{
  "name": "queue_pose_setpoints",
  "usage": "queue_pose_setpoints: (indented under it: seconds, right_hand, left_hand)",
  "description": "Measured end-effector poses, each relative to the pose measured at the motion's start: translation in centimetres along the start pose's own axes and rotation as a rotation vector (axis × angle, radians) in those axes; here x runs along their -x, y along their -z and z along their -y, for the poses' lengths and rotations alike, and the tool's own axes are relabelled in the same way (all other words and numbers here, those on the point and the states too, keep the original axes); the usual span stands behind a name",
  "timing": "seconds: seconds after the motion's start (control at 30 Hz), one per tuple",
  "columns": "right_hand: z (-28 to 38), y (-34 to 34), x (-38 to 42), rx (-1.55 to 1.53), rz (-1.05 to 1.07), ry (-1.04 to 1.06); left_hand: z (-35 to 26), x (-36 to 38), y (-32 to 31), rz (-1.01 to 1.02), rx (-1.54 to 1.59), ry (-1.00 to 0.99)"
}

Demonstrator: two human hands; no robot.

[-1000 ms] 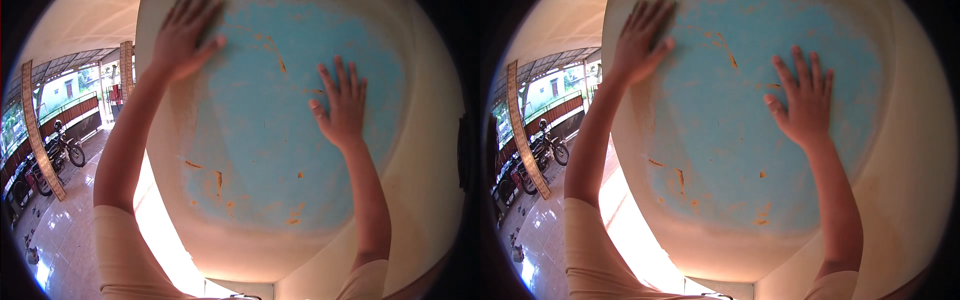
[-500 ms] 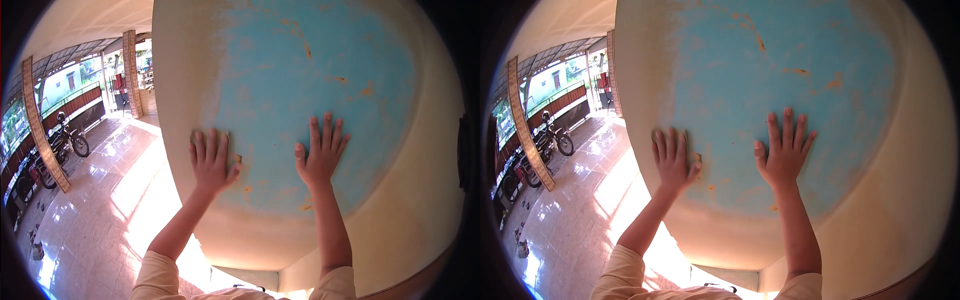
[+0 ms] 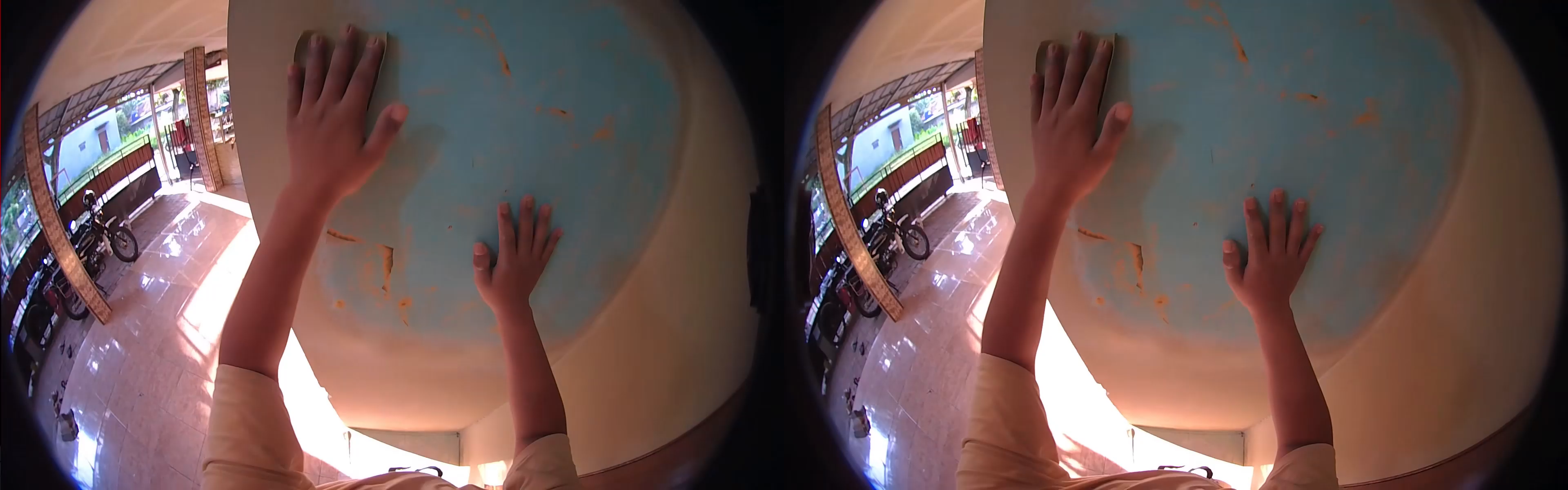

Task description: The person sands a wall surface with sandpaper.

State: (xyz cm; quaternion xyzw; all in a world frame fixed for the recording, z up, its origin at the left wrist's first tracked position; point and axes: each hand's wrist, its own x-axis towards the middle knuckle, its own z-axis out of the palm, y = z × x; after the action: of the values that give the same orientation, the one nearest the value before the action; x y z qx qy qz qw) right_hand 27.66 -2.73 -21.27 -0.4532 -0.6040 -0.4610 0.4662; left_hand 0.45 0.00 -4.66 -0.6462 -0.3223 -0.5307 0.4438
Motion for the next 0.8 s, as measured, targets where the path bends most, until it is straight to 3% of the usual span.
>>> queue_pose_setpoints:
  seconds: [0.1,0.23,0.33,0.4,0.47,0.53,0.7,0.8]
  right_hand:
    - [-0.2,-0.1,1.5,-0.03,-0.006,-0.01]
    - [-0.6,-0.5,5.6,-0.036,-0.025,-0.035]
    - [-0.2,-1.2,9.0,-0.037,-0.042,-0.055]
    - [-0.1,-1.3,11.2,-0.036,-0.041,-0.051]
    - [0.2,-1.7,12.5,-0.044,-0.059,-0.06]
    - [0.2,-1.5,13.5,-0.029,-0.023,-0.04]
    - [0.1,-1.6,15.7,-0.049,0.001,-0.072]
    - [0.0,-1.6,16.2,-0.05,0.014,-0.08]
  left_hand:
    - [-2.2,6.7,0.3,0.026,-0.02,0.13]
    - [-8.9,24.1,-1.1,0.265,0.03,0.304]
    - [-14.9,38.2,-1.8,0.325,-0.014,0.242]
    - [-16.2,40.7,-1.1,0.351,0.015,0.279]
    - [-15.7,41.4,-0.7,0.429,0.048,0.246]
    - [-13.1,37.1,-0.2,0.475,0.075,0.282]
    - [-5.7,16.2,1.2,0.203,0.079,0.291]
    - [-5.0,13.2,1.0,0.162,0.061,0.261]
